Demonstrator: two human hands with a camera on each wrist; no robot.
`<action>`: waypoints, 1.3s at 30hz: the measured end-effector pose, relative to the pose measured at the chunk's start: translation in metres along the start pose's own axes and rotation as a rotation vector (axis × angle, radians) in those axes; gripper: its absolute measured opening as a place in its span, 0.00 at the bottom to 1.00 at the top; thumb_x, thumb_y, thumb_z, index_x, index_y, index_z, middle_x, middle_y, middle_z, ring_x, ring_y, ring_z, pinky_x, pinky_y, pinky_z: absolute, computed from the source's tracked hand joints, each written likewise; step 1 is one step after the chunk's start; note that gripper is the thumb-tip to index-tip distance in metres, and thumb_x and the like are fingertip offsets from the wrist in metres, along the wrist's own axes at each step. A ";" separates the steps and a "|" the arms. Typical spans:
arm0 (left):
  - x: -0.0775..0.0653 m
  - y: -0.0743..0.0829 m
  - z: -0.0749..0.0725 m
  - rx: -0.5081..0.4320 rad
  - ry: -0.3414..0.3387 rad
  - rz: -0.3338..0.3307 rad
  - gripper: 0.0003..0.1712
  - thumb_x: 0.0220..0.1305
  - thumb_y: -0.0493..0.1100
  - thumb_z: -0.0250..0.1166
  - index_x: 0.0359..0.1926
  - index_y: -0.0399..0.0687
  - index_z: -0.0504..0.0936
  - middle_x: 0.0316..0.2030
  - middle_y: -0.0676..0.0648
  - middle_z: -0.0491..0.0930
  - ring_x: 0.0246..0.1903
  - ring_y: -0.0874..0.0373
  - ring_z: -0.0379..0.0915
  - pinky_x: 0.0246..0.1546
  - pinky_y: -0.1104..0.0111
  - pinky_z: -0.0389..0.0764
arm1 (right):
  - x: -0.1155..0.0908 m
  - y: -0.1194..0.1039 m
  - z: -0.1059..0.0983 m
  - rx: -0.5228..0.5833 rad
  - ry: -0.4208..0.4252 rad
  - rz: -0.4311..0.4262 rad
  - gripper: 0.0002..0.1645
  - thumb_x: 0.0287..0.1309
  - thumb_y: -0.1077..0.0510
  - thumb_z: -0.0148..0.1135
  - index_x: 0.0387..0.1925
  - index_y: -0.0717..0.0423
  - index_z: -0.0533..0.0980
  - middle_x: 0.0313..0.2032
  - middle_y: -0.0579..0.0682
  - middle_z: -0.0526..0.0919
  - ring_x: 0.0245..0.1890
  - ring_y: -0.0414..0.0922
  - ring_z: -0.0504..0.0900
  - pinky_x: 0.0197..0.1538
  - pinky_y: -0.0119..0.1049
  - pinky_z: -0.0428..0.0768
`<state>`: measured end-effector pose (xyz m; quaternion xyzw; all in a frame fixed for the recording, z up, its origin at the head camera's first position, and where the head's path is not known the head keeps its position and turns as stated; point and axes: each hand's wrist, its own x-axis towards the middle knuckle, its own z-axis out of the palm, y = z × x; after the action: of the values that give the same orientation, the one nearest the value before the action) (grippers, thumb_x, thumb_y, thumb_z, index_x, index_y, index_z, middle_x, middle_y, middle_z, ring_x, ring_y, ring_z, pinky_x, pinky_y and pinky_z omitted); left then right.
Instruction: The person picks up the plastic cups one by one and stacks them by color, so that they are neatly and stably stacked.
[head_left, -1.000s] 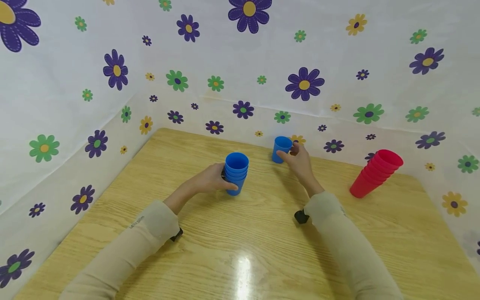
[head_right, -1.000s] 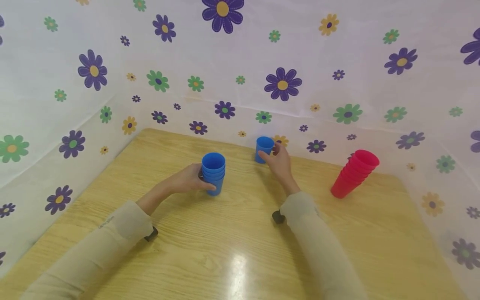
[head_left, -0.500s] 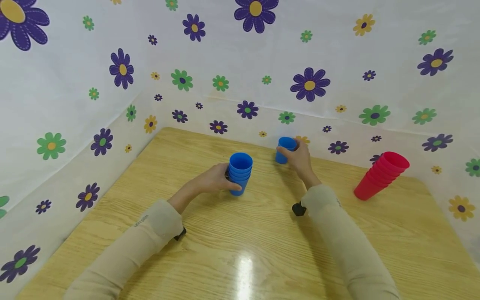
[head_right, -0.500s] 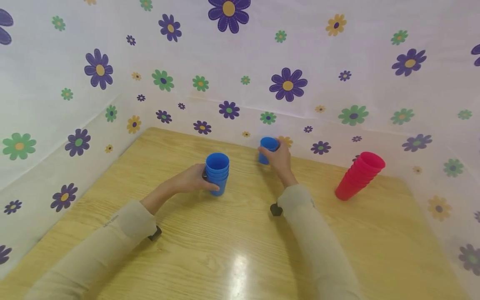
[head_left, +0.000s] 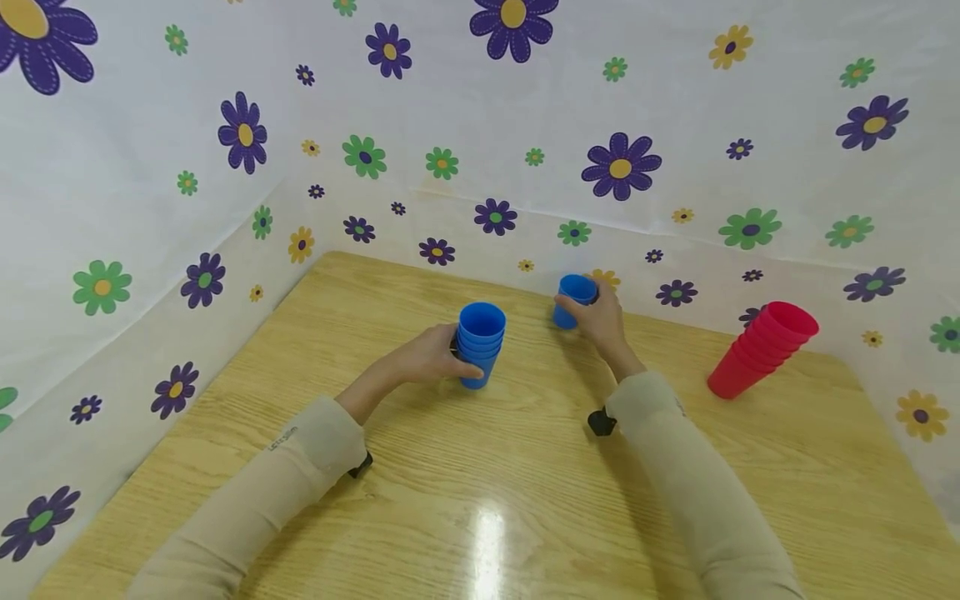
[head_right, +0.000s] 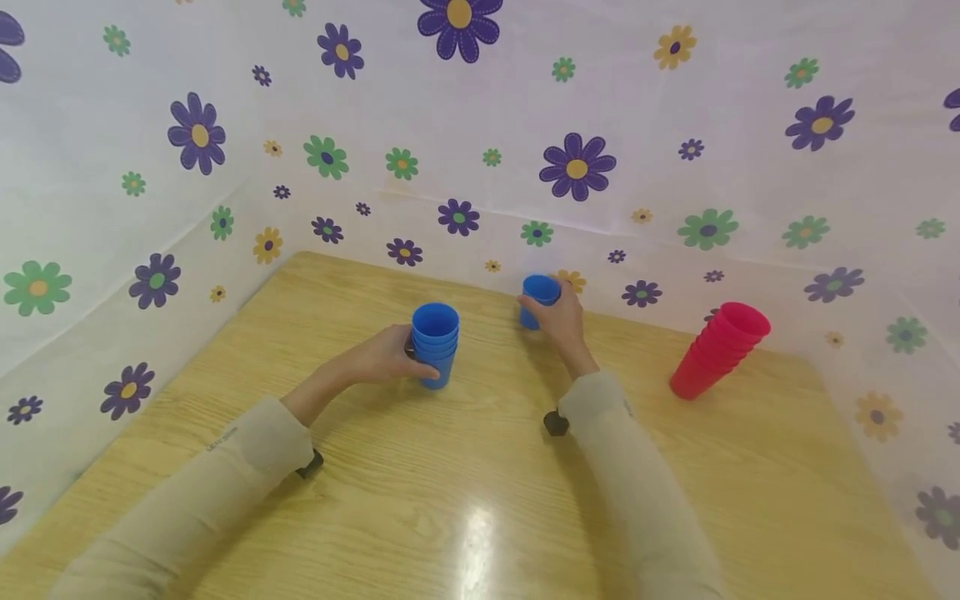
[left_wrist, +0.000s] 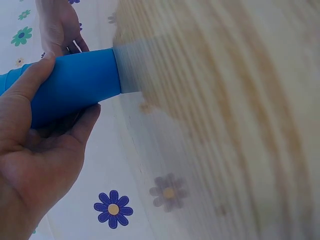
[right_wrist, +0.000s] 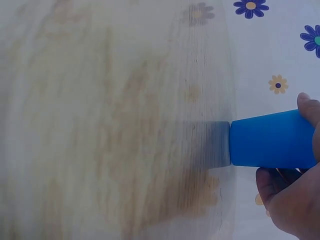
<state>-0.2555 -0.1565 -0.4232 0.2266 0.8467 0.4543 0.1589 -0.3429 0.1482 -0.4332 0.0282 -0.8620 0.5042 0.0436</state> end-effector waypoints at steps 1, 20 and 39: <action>0.000 0.000 0.000 -0.001 0.000 0.000 0.43 0.65 0.42 0.75 0.74 0.35 0.63 0.66 0.36 0.73 0.65 0.42 0.71 0.69 0.47 0.70 | -0.001 0.001 -0.001 0.005 -0.001 -0.007 0.50 0.65 0.46 0.70 0.76 0.67 0.57 0.71 0.67 0.66 0.71 0.63 0.67 0.71 0.57 0.68; -0.001 0.001 0.000 -0.015 -0.004 -0.036 0.44 0.65 0.42 0.75 0.74 0.35 0.62 0.67 0.36 0.73 0.66 0.42 0.70 0.69 0.47 0.69 | -0.045 -0.005 -0.028 0.028 -0.134 -0.070 0.47 0.67 0.49 0.69 0.74 0.69 0.58 0.71 0.68 0.66 0.71 0.64 0.67 0.72 0.59 0.66; 0.002 0.001 0.002 -0.009 -0.004 -0.016 0.44 0.65 0.40 0.74 0.74 0.35 0.62 0.67 0.35 0.72 0.67 0.41 0.69 0.70 0.47 0.68 | -0.086 -0.004 -0.045 -0.001 -0.196 -0.144 0.43 0.67 0.51 0.71 0.73 0.66 0.62 0.66 0.66 0.72 0.65 0.64 0.73 0.66 0.59 0.73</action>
<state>-0.2561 -0.1538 -0.4236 0.2199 0.8462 0.4564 0.1652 -0.2545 0.1863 -0.4170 0.1389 -0.8581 0.4943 -0.0049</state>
